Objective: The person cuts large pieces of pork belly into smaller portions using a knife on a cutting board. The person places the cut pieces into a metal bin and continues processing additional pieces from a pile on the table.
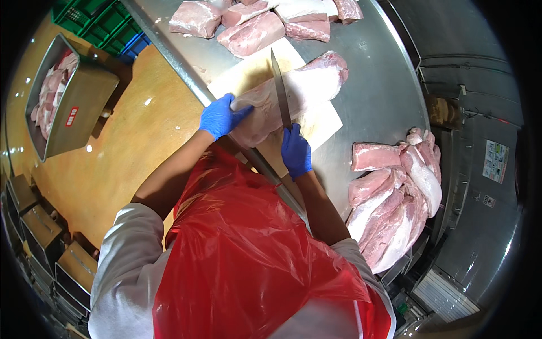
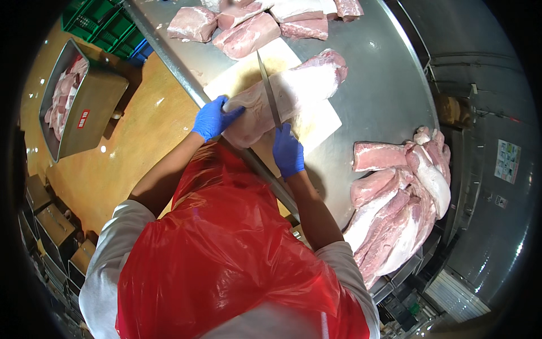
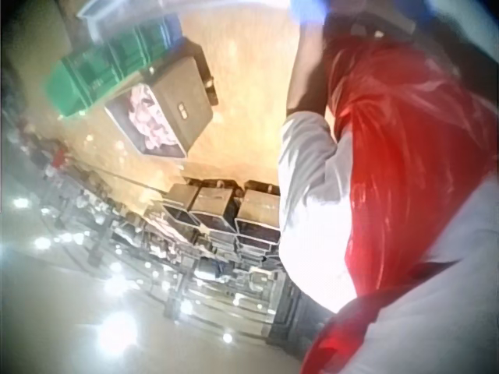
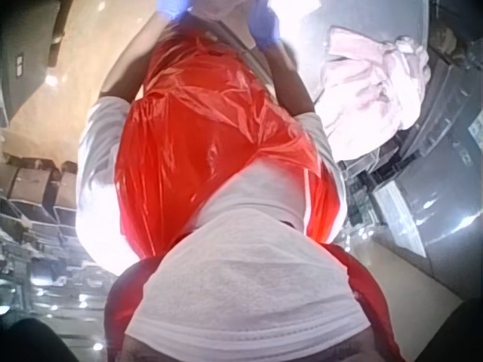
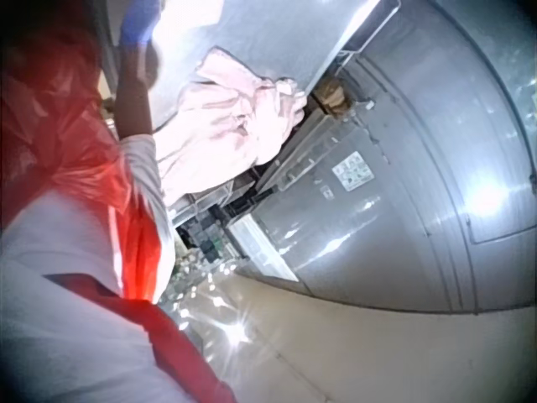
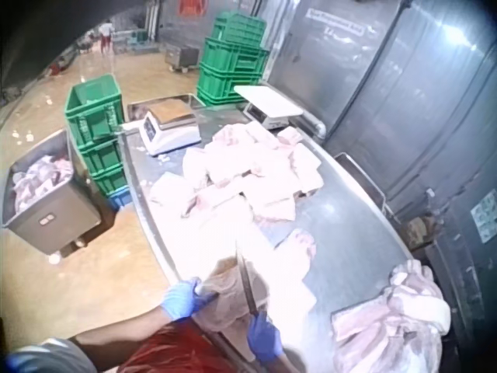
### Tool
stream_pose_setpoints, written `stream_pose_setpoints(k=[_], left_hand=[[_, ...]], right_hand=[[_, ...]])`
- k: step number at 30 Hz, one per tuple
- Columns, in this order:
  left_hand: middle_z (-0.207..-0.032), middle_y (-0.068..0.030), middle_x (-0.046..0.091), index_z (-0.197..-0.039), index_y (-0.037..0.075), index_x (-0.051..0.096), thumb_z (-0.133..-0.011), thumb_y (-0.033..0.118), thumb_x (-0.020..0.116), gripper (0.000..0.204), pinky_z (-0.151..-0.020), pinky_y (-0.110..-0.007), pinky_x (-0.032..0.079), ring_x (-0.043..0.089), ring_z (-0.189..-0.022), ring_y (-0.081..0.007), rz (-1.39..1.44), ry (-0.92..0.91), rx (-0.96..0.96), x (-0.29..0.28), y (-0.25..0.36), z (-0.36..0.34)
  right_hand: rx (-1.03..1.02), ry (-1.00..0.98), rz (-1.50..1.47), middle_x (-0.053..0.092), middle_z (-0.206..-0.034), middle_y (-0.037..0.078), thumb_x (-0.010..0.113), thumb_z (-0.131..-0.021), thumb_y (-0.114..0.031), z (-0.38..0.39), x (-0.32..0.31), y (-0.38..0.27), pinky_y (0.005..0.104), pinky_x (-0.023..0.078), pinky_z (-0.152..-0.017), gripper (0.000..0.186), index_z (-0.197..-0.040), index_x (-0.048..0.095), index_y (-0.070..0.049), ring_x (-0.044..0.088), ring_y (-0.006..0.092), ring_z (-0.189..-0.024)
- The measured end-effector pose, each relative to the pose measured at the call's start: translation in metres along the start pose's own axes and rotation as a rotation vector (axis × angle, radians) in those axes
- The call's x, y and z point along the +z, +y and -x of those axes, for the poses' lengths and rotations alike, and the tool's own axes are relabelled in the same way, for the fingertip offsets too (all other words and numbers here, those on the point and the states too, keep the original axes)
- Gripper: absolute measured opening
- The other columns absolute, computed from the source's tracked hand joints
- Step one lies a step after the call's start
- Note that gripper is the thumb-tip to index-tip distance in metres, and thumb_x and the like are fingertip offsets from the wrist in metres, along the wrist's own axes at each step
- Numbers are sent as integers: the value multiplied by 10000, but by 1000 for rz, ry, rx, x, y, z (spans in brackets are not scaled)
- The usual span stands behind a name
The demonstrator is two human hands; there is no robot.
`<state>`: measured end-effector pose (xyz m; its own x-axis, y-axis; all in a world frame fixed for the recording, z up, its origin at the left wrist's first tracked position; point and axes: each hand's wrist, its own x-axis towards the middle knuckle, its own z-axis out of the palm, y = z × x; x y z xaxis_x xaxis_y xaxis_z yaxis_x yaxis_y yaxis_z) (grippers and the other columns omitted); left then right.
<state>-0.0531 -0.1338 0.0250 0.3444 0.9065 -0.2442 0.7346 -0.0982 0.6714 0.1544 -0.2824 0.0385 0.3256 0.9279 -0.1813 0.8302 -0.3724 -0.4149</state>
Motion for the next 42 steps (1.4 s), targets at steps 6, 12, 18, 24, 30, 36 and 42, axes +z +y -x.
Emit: stream_pose_setpoints(k=[6, 12, 18, 24, 30, 36, 42], left_hand=[[-839, -181, 705, -890, 33, 663, -901, 416, 677, 383, -770, -454, 531, 690, -841, -350, 232, 172, -159, -9, -43, 17], [-1149, -246, 662, -1202, 31, 670, -910, 458, 652, 517, -917, -457, 526, 651, -1048, -395, -115, 340, 214, 13, 21, 38], [-1106, -221, 701, -1132, 81, 718, -941, 505, 586, 483, -900, -447, 528, 677, -1015, -379, -10, 146, -60, 37, 18, -33], [-984, -186, 723, -1076, 109, 733, -948, 446, 544, 407, -886, -454, 525, 689, -970, -369, 61, 271, -12, 23, -36, -41], [-1162, -273, 657, -1237, -19, 621, -867, 505, 676, 644, -914, -469, 514, 644, -1048, -412, 46, 306, 120, 14, -16, -1], [-1454, -313, 410, -1514, -36, 291, -651, 643, 817, 1217, -1052, -680, 323, 430, -1335, -466, -389, 151, 116, 36, 67, 38], [-1448, -276, 380, -1520, -17, 260, -552, 645, 862, 1318, -1017, -733, 296, 393, -1354, -444, -479, 140, 45, 48, 72, 33]], right_hand=[[-199, 53, -18, 659, -829, 232, 451, -1058, -242, 12, 7, 31, 567, 513, -588, 192, -1040, 431, -52, 642, 485, -712], [-270, 52, 21, 653, -786, 242, 444, -1061, -240, -2, 2, 40, 559, 516, -571, 203, -1074, 441, -38, 652, 469, -700], [-319, 125, -71, 643, -747, 277, 478, -1050, -226, -10, -9, 24, 586, 483, -560, 200, -1090, 452, -32, 634, 493, -690], [-280, 89, -85, 640, -750, 281, 477, -1050, -227, 5, -7, 36, 589, 476, -560, 197, -1081, 445, -35, 632, 496, -700], [-279, 88, -62, 648, -751, 270, 472, -1053, -238, -5, -2, 39, 592, 479, -569, 195, -1074, 456, -46, 635, 496, -705], [-309, 77, -39, 659, -790, 266, 482, -1046, -247, -26, -11, 20, 590, 492, -592, 203, -1077, 449, -49, 644, 493, -733], [-172, -137, 37, 667, -889, 217, 484, -1038, -233, -15, -18, 31, 547, 531, -668, 189, -1090, 439, -57, 663, 456, -800]])
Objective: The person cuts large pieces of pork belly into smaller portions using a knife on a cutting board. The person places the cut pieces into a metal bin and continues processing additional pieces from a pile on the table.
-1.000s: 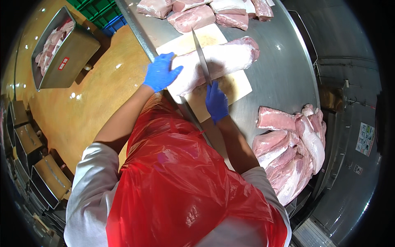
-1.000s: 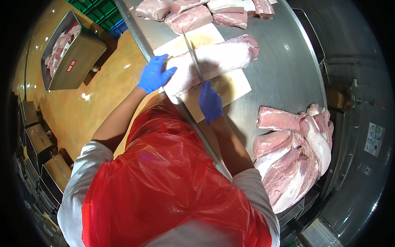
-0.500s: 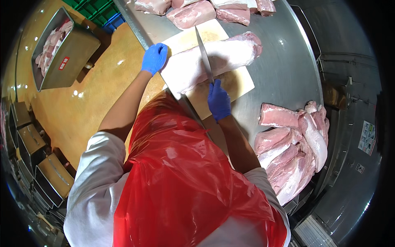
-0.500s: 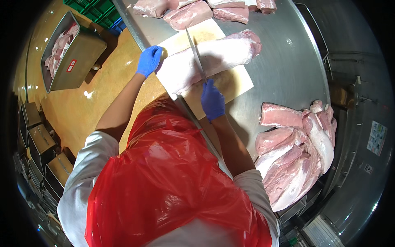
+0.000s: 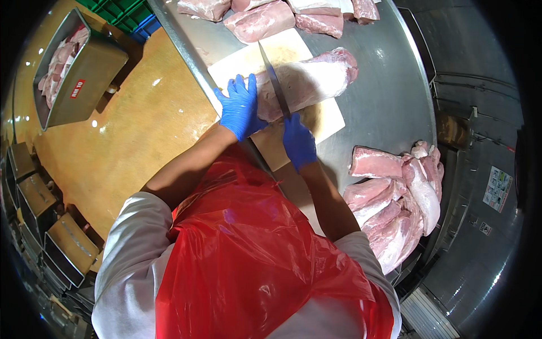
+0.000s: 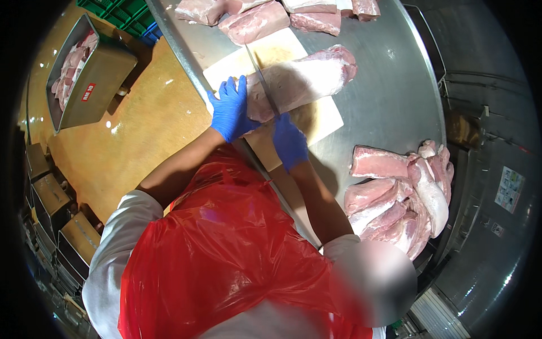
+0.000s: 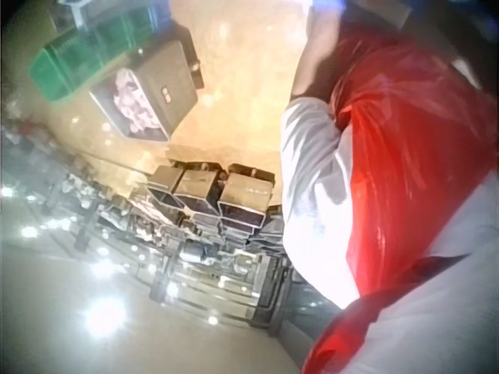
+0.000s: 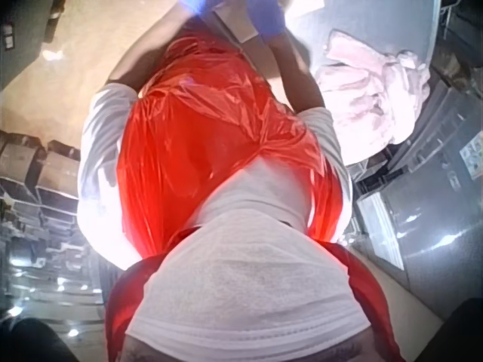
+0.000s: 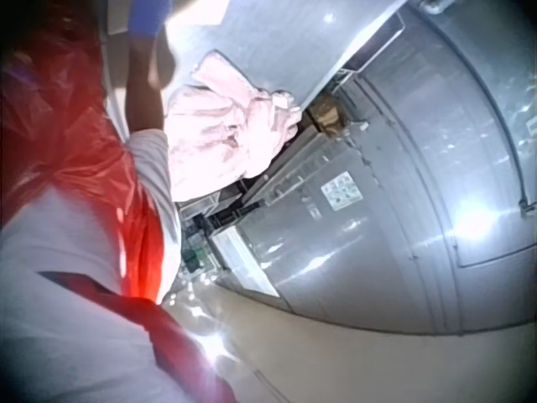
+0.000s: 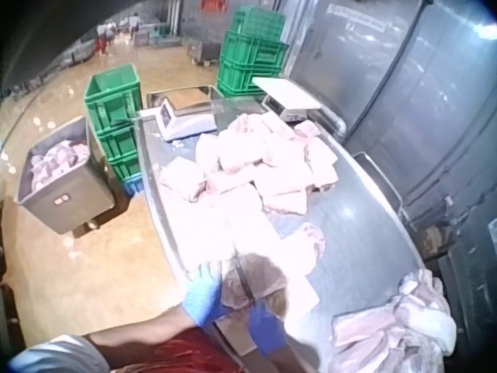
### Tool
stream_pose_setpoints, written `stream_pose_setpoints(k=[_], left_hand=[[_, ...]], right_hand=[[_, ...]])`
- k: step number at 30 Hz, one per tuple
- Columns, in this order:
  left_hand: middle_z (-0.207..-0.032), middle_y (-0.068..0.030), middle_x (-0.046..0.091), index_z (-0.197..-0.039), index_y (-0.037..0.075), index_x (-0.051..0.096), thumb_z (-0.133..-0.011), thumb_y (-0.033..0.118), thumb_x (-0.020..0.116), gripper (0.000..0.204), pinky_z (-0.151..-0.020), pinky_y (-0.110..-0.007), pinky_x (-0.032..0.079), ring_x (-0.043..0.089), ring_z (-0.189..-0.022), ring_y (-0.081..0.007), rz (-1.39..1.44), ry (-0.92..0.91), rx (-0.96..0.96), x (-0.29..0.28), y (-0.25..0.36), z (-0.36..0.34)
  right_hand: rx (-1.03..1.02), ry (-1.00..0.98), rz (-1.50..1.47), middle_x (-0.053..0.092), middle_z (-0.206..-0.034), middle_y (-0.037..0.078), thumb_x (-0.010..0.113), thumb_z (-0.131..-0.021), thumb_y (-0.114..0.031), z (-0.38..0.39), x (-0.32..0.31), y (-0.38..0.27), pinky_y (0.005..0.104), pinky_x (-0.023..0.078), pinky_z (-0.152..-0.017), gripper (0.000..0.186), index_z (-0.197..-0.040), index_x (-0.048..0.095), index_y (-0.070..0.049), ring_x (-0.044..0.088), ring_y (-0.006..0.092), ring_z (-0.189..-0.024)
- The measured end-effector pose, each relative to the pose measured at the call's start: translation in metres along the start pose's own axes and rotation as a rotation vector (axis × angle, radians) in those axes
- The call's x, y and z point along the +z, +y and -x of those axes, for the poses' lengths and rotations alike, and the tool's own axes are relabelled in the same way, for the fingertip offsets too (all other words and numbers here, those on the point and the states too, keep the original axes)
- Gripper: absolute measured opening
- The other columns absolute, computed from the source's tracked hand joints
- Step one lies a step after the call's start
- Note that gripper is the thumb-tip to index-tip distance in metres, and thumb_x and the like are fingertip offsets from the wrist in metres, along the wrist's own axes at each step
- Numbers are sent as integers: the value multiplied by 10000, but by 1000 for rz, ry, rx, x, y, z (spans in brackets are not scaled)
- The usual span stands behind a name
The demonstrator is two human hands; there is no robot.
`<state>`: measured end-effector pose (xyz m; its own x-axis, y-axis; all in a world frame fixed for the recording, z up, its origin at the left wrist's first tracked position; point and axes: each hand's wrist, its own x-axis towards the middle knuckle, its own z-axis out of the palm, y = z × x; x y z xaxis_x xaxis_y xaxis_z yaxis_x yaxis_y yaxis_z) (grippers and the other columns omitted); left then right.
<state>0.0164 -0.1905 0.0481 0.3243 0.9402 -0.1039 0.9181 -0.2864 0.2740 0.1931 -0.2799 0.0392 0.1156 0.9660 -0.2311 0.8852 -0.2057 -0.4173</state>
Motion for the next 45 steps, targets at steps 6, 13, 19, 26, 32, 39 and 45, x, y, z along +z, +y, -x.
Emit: stream_pose_setpoints(k=[6, 13, 19, 26, 32, 39, 45], left_hand=[[-1376, -221, 426, -1516, 27, 313, -575, 586, 862, 1224, -1020, -708, 321, 446, -1258, -371, -96, -113, 0, -4, 2, -3], [-1393, -221, 435, -1524, 40, 324, -572, 524, 870, 1200, -1025, -704, 322, 441, -1284, -368, -210, 15, 5, 6, 11, -3], [-1344, -208, 482, -1521, 93, 358, -571, 469, 855, 1136, -979, -717, 370, 468, -1255, -365, -100, -14, 118, 2, -17, -23], [-1260, -250, 598, -1502, 34, 349, -571, 523, 871, 1174, -942, -529, 507, 621, -1120, -415, 266, -304, -51, -47, -56, -81], [-1135, -119, 675, -1366, -18, 514, -874, 236, 703, 586, -861, -342, 565, 655, -1039, -209, 1536, -578, -223, -42, -156, -135], [-984, -53, 687, -1235, 66, 630, -930, 270, 622, 366, -750, -339, 562, 660, -808, -202, 1896, -24, -437, -73, -162, -182], [-1177, -191, 689, -1290, -9, 599, -854, 434, 712, 632, -913, -389, 541, 689, -1018, -275, 422, 241, -82, -152, -185, -306]], right_hand=[[104, -189, 134, 653, -976, 249, 519, -995, -158, 65, -15, 29, 519, 538, -720, 157, -1100, 478, -48, 669, 425, -906], [43, -221, -32, 641, -882, 327, 433, -994, -105, -59, -16, -32, 569, 512, -681, 175, -1140, 454, -11, 648, 505, -813], [62, -211, 40, 656, -847, 297, 422, -988, -104, 9, -4, 8, 590, 502, -685, 182, -1145, 443, -14, 645, 504, -796], [282, -399, 173, 681, -894, 268, 498, -992, -148, 115, -18, 57, 564, 521, -674, 283, -1257, 487, -50, 670, 464, -803], [290, -112, 16, 643, -758, 278, 529, -1020, -260, 167, -15, 57, 595, 467, -578, 218, -1060, 510, -47, 624, 520, -726], [300, 175, -107, 620, -715, 303, 505, -1031, -272, 139, 22, 39, 603, 461, -545, 215, -1018, 499, -58, 616, 531, -705], [291, 383, -82, 610, -666, 229, 588, -1003, -212, 114, 11, 61, 527, 465, -531, 194, -1068, 560, -32, 609, 448, -596]])
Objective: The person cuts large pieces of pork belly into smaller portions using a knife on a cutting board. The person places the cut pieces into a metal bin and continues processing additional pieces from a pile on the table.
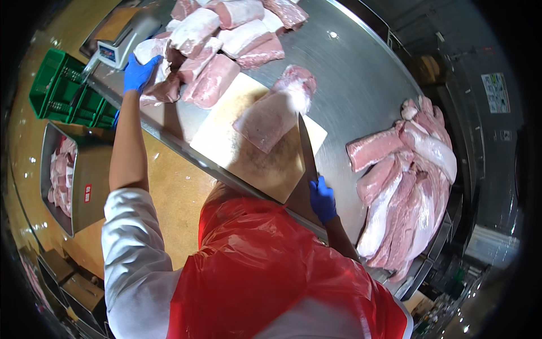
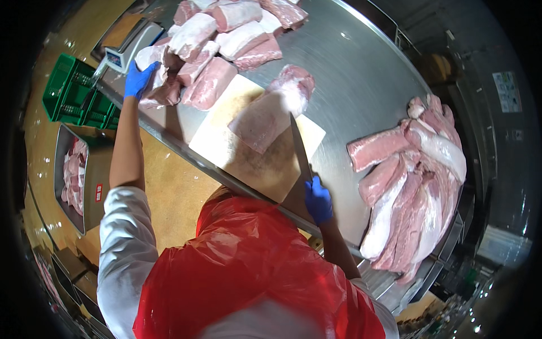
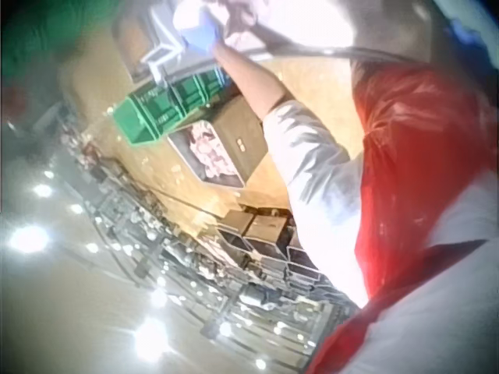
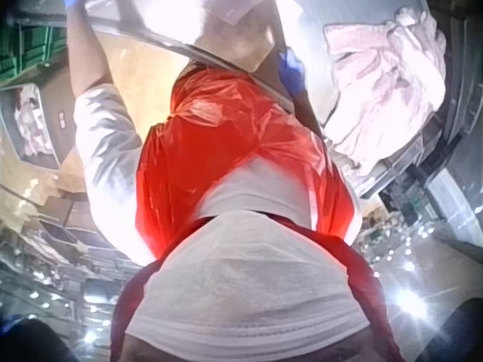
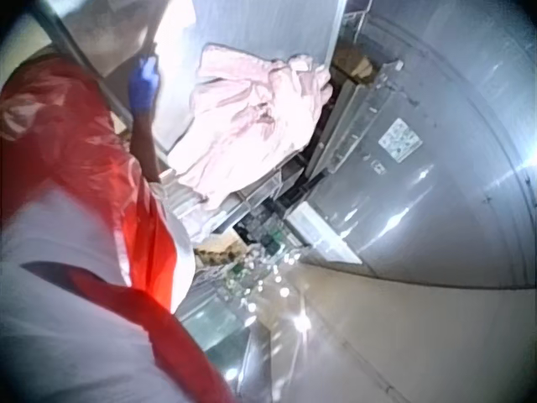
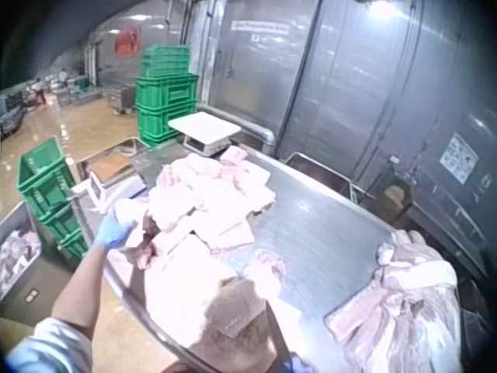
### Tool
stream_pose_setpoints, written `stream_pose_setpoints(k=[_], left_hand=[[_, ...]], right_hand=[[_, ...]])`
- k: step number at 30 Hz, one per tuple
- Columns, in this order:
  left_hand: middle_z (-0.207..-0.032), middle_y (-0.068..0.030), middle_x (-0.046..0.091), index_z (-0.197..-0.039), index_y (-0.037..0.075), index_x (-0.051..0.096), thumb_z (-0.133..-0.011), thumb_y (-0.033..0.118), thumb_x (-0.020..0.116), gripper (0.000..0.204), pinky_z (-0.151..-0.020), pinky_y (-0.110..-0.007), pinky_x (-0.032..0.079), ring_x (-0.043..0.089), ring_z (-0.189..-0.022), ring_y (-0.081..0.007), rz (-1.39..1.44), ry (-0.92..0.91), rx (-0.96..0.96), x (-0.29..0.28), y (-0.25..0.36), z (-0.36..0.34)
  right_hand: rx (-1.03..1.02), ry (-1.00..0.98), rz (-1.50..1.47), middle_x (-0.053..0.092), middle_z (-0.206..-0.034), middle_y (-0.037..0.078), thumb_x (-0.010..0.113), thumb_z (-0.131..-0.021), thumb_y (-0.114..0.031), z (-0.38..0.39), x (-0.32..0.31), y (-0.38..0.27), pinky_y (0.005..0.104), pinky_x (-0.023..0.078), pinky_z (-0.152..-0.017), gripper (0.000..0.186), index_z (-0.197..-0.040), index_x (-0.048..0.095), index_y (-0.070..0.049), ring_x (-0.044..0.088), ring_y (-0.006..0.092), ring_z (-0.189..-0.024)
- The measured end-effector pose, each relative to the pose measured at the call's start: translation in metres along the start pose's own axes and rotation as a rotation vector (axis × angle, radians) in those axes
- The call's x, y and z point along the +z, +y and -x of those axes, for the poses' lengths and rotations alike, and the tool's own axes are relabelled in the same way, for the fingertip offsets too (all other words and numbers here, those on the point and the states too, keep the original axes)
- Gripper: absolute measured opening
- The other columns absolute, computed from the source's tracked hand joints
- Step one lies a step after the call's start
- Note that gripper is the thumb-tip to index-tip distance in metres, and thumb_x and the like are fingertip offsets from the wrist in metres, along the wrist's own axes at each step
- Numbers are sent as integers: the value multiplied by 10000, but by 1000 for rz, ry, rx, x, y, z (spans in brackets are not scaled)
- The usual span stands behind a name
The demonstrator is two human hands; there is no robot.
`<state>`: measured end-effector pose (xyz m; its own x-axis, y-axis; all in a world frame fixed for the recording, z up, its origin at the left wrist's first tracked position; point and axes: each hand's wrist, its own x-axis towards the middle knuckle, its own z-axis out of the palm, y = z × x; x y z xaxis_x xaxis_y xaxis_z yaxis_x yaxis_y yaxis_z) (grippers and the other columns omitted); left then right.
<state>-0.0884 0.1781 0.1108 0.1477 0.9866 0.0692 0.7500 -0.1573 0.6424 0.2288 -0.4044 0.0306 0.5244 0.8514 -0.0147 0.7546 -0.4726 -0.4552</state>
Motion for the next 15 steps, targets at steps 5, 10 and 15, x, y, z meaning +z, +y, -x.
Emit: stream_pose_setpoints(k=[5, 10, 15], left_hand=[[-1205, -263, 642, -1207, -23, 633, -829, 546, 703, 686, -925, -550, 510, 658, -1065, -406, -286, -419, 494, 140, 126, 87], [-1135, -252, 640, -1384, 25, 418, -601, 667, 833, 1094, -896, -578, 495, 644, -1033, -452, -379, -273, 515, 260, 211, 233], [-1219, -263, 611, -1484, 125, 374, -527, 508, 910, 1162, -938, -583, 495, 631, -1049, -461, -223, 137, 587, 328, 213, 187]], right_hand=[[64, 159, 178, 634, -690, 199, 612, -997, -236, 26, 13, 28, 521, 468, -534, 211, -1078, 571, -45, 604, 430, -574], [162, 176, 85, 632, -655, 193, 621, -990, -247, 48, 13, 28, 497, 483, -509, 253, -1125, 591, -34, 603, 393, -545], [120, 241, 200, 657, -712, 202, 588, -1010, -247, 79, 18, 30, 541, 489, -542, 226, -1095, 552, -42, 635, 448, -622]])
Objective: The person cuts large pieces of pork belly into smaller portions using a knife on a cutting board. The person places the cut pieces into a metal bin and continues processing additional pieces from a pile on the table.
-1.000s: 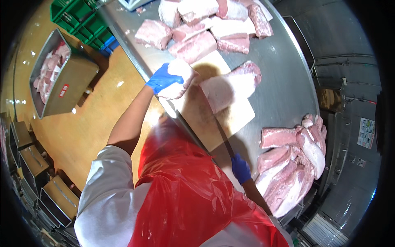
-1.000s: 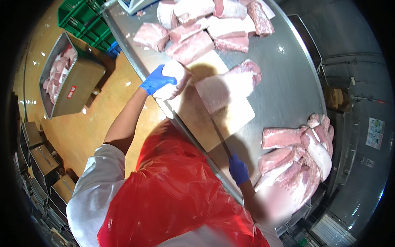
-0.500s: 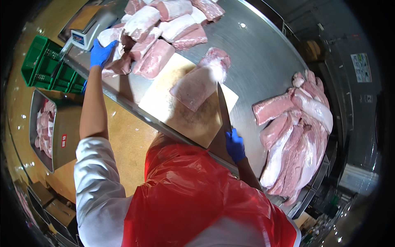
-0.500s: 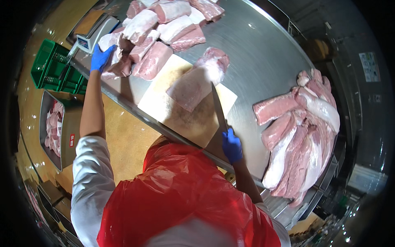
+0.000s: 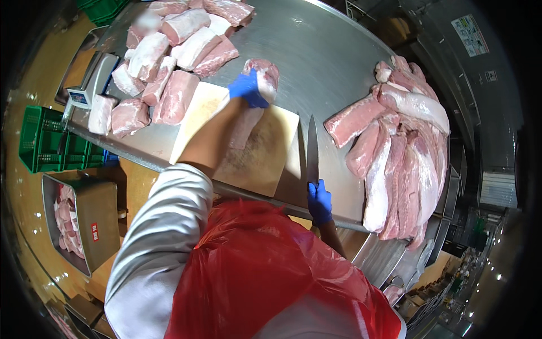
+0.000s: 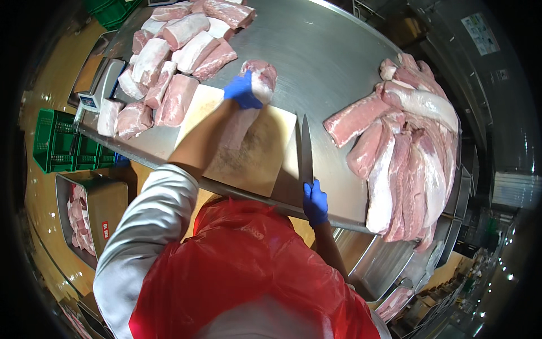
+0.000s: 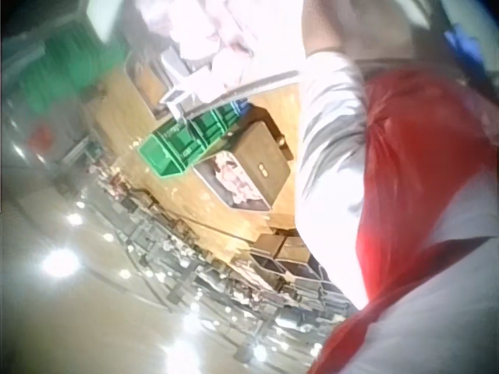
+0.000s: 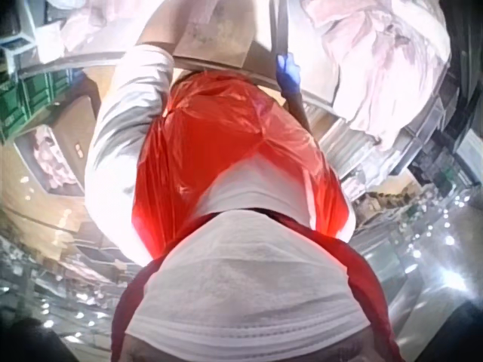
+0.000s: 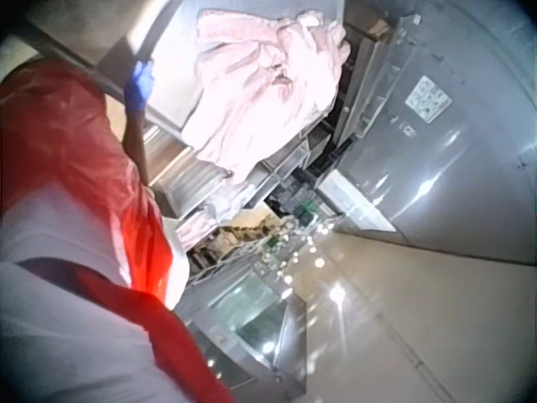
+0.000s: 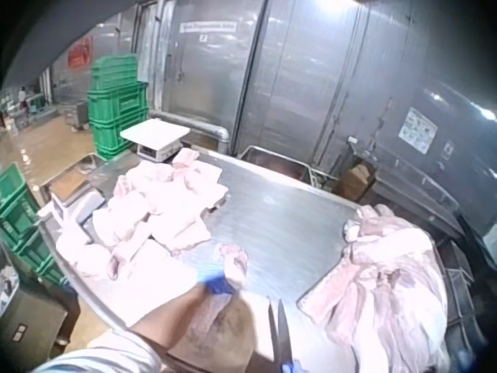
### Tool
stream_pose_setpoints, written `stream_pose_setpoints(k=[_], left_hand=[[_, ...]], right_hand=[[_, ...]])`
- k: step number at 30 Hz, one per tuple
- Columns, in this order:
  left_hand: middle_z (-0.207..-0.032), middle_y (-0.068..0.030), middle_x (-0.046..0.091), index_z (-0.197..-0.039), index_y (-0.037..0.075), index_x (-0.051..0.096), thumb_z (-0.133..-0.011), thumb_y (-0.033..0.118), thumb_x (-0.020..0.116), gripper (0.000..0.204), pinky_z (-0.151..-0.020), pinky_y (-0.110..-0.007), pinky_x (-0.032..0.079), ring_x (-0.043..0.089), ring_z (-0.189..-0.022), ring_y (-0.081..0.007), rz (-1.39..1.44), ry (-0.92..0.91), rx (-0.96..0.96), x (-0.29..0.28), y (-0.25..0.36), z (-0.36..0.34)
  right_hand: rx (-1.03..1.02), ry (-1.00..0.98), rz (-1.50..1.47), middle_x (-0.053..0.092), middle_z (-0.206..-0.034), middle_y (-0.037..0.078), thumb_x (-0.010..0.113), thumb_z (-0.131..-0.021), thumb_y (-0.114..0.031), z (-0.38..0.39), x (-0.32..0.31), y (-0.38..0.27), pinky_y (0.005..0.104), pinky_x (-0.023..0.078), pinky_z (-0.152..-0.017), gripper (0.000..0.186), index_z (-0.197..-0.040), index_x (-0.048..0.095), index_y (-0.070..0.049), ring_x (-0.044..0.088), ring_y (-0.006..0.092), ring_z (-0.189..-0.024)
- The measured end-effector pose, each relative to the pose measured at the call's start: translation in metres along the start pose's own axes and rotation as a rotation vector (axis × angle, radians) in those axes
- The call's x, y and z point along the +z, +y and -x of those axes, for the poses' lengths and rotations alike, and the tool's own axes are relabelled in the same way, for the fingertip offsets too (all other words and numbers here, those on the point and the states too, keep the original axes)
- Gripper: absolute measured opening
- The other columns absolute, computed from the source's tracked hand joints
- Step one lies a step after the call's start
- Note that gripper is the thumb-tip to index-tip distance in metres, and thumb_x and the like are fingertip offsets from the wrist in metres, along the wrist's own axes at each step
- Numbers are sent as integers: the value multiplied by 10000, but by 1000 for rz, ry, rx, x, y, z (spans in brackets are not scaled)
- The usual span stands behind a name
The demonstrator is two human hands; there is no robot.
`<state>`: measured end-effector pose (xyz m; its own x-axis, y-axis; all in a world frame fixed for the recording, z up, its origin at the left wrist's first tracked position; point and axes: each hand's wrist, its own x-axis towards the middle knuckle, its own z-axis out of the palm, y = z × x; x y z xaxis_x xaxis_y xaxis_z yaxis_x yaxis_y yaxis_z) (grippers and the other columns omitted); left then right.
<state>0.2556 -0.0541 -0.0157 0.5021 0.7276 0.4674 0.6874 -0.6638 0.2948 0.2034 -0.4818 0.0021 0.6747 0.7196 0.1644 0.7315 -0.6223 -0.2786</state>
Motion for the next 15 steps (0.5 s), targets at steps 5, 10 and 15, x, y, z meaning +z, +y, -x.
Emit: stream_pose_setpoints(k=[5, 10, 15], left_hand=[[-1225, -244, 601, -1448, 175, 467, -510, 340, 920, 1055, -978, -520, 490, 605, -1074, -450, 383, -675, 390, -60, -21, -21], [-1363, -196, 563, -1453, 179, 477, -560, 276, 911, 998, -1045, -488, 466, 559, -1184, -435, 368, -921, 577, -132, 1, 24], [-1390, -253, 546, -1573, 163, 286, -567, 434, 911, 1215, -1065, -467, 463, 556, -1242, -450, 393, -888, 196, -137, -49, 59]], right_hand=[[306, -106, -347, 654, -720, 219, 563, -1021, -246, 27, -18, -3, 534, 492, -542, 219, -1090, 541, -39, 629, 466, -640], [257, -116, -339, 634, -694, 223, 559, -1020, -223, 27, -9, -1, 517, 486, -519, 173, -1029, 521, -54, 633, 465, -643], [30, -24, -154, 627, -656, 190, 582, -1001, -226, 2, 0, -10, 498, 491, -497, 185, -1054, 535, -56, 639, 408, -577]])
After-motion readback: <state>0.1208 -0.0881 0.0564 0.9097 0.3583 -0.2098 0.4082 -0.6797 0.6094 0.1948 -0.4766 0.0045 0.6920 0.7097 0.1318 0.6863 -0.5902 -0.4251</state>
